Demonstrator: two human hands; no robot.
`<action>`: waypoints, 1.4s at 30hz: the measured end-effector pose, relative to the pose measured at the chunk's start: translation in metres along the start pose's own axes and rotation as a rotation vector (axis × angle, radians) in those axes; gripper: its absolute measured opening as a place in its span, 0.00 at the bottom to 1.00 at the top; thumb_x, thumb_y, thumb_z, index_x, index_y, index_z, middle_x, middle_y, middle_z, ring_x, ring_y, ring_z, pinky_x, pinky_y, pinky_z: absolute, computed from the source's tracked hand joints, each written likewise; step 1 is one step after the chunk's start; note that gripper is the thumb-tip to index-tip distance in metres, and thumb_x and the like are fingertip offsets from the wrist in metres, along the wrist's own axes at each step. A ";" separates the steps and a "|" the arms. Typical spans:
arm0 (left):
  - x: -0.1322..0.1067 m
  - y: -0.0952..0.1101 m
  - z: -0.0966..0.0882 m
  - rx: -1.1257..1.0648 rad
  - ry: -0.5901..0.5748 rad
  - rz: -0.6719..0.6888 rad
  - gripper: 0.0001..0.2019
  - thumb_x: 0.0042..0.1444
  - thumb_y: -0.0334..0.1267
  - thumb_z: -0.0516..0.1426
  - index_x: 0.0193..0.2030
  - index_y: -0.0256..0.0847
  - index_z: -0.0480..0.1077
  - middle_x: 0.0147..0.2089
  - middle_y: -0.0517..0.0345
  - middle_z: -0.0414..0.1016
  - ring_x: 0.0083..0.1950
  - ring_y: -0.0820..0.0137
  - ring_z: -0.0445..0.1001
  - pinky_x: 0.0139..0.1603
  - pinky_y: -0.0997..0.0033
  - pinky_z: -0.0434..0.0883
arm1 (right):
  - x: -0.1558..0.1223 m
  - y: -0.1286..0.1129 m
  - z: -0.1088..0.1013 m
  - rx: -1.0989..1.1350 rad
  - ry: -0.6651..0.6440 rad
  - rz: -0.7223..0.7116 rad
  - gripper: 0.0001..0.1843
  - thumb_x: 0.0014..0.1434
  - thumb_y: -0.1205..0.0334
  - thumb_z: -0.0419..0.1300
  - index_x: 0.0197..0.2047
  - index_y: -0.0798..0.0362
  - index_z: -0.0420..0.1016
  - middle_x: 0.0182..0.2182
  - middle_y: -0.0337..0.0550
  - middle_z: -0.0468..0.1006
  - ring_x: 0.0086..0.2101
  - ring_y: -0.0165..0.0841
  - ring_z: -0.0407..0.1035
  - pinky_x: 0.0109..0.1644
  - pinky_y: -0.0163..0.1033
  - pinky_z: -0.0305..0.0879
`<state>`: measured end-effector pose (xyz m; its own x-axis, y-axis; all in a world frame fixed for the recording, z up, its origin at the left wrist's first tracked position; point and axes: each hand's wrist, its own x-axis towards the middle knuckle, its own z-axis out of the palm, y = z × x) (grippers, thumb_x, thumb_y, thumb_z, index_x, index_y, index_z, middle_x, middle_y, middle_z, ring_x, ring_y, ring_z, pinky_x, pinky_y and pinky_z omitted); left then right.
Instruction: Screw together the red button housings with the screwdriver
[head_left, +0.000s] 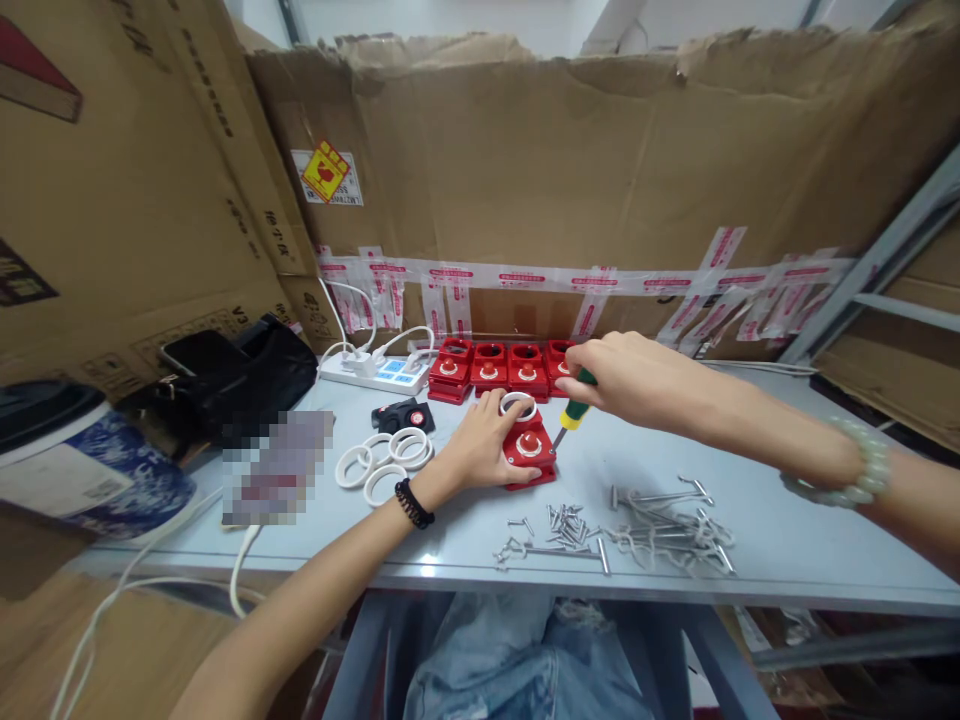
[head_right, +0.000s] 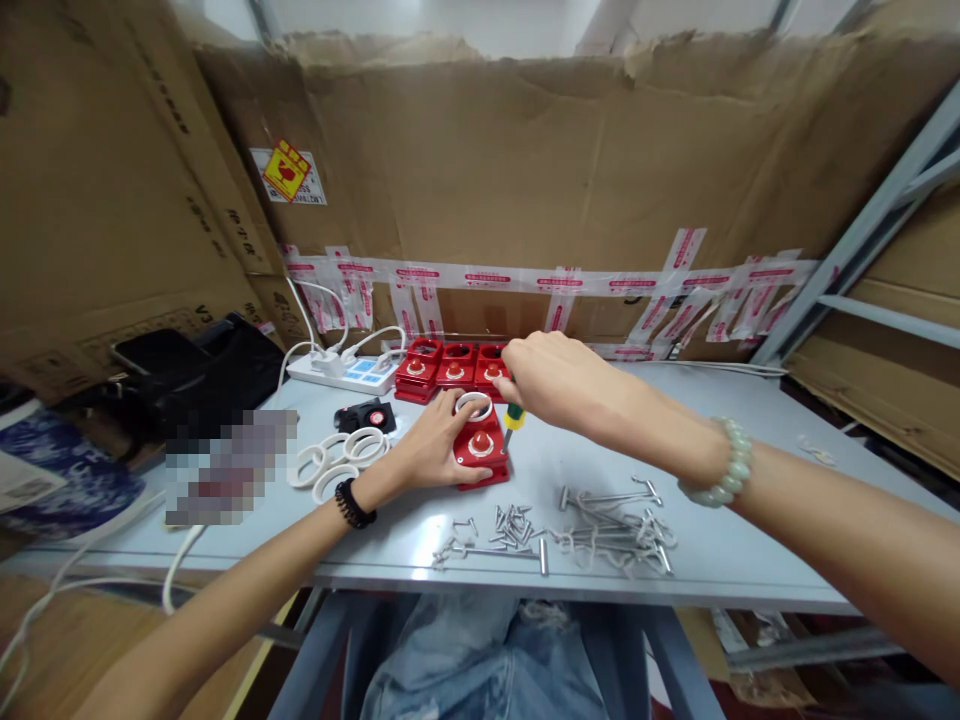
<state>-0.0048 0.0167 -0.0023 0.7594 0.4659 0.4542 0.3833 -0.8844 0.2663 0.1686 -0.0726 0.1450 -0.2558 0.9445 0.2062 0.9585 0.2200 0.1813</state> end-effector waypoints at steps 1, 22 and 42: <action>0.000 0.000 0.000 -0.008 0.001 -0.001 0.40 0.40 0.58 0.63 0.59 0.47 0.57 0.50 0.49 0.58 0.49 0.55 0.61 0.50 0.50 0.65 | -0.001 -0.001 -0.004 0.023 -0.016 -0.073 0.10 0.59 0.59 0.56 0.27 0.52 0.70 0.24 0.42 0.69 0.22 0.31 0.60 0.26 0.38 0.50; 0.001 0.002 -0.003 0.037 -0.022 -0.005 0.40 0.41 0.58 0.62 0.59 0.47 0.56 0.52 0.48 0.58 0.50 0.55 0.61 0.50 0.51 0.66 | 0.002 -0.010 -0.006 0.141 -0.053 -0.138 0.03 0.58 0.64 0.57 0.33 0.53 0.71 0.32 0.45 0.72 0.31 0.32 0.66 0.32 0.37 0.57; 0.000 0.002 -0.003 0.052 -0.006 0.003 0.40 0.41 0.58 0.62 0.59 0.44 0.57 0.52 0.47 0.58 0.50 0.54 0.62 0.50 0.51 0.66 | 0.008 -0.010 -0.003 -0.026 -0.016 0.176 0.24 0.62 0.44 0.47 0.27 0.54 0.69 0.24 0.51 0.73 0.26 0.39 0.67 0.27 0.40 0.51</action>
<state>-0.0057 0.0152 0.0008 0.7633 0.4636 0.4499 0.4083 -0.8859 0.2201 0.1569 -0.0682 0.1474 -0.0818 0.9718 0.2212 0.9846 0.0445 0.1688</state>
